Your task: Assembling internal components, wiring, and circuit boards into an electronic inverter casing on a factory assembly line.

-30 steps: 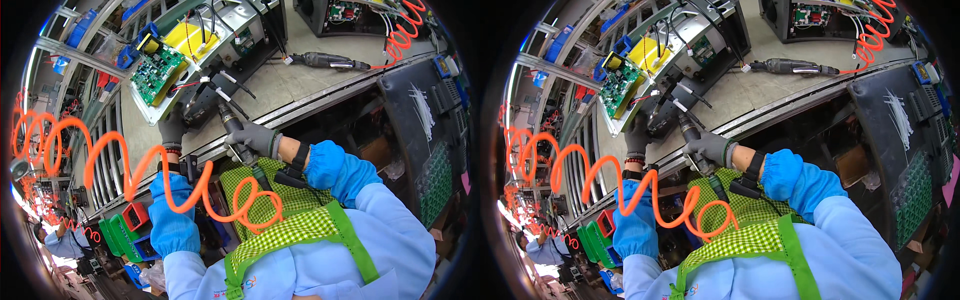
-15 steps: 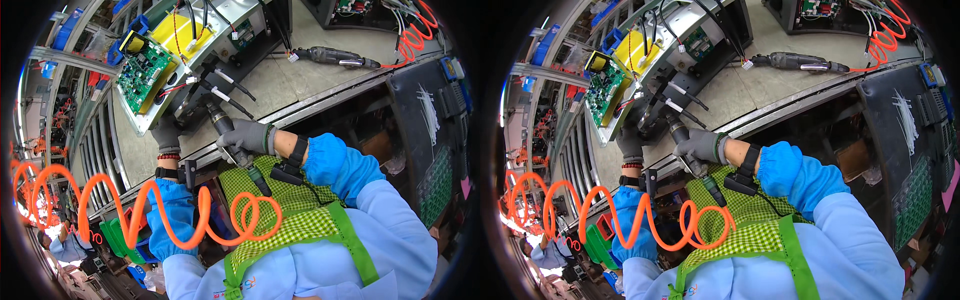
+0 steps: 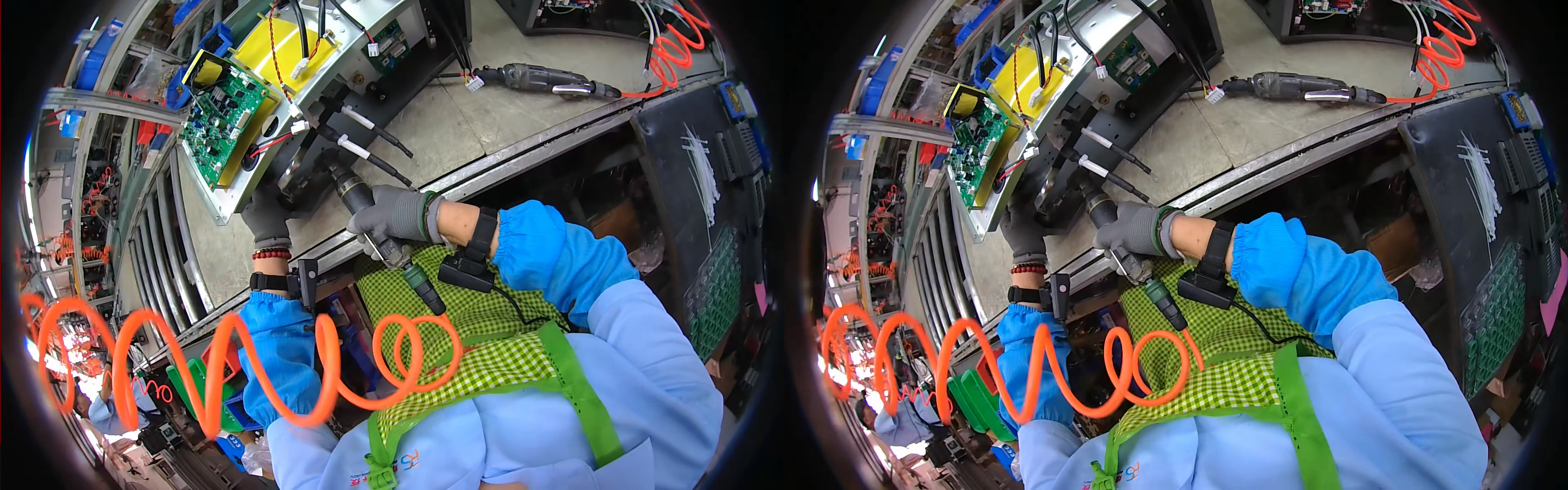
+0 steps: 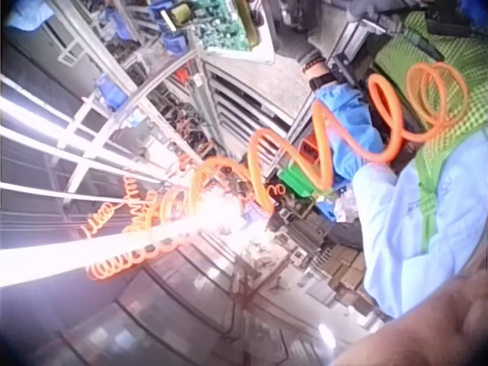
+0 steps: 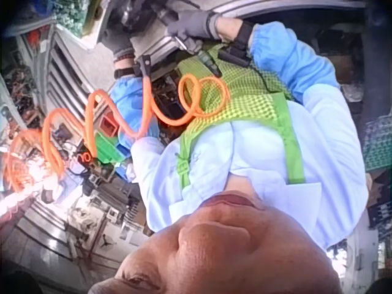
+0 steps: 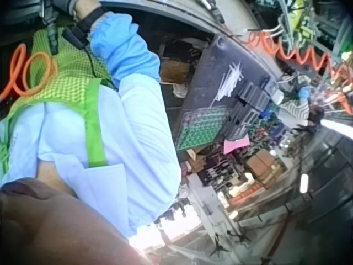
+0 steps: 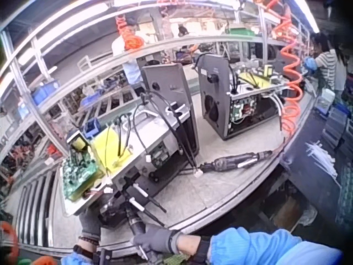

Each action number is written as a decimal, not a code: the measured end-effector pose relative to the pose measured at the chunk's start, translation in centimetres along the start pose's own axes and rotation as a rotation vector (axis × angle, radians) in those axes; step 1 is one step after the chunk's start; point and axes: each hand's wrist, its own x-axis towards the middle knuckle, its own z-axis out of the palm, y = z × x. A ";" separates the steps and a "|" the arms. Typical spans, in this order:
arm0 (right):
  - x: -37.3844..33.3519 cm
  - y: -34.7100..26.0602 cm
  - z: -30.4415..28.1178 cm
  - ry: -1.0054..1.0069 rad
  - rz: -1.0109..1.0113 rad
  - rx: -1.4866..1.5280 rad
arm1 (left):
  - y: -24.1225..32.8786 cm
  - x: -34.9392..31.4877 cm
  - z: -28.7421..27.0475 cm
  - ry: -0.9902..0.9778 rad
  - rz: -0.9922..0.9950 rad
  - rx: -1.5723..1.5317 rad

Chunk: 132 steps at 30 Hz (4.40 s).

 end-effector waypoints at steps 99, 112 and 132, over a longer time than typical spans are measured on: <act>-17.7 -7.3 -2.9 0.002 -0.375 -0.276 | 21.0 -20.8 -19.7 -0.182 0.283 0.973; -18.7 -8.1 -9.5 0.522 -0.449 -0.501 | 9.8 -24.8 -49.2 0.217 -0.659 1.390; -6.0 -19.6 -18.6 0.977 -0.825 -0.559 | 14.6 -16.8 -15.9 -0.269 0.322 0.822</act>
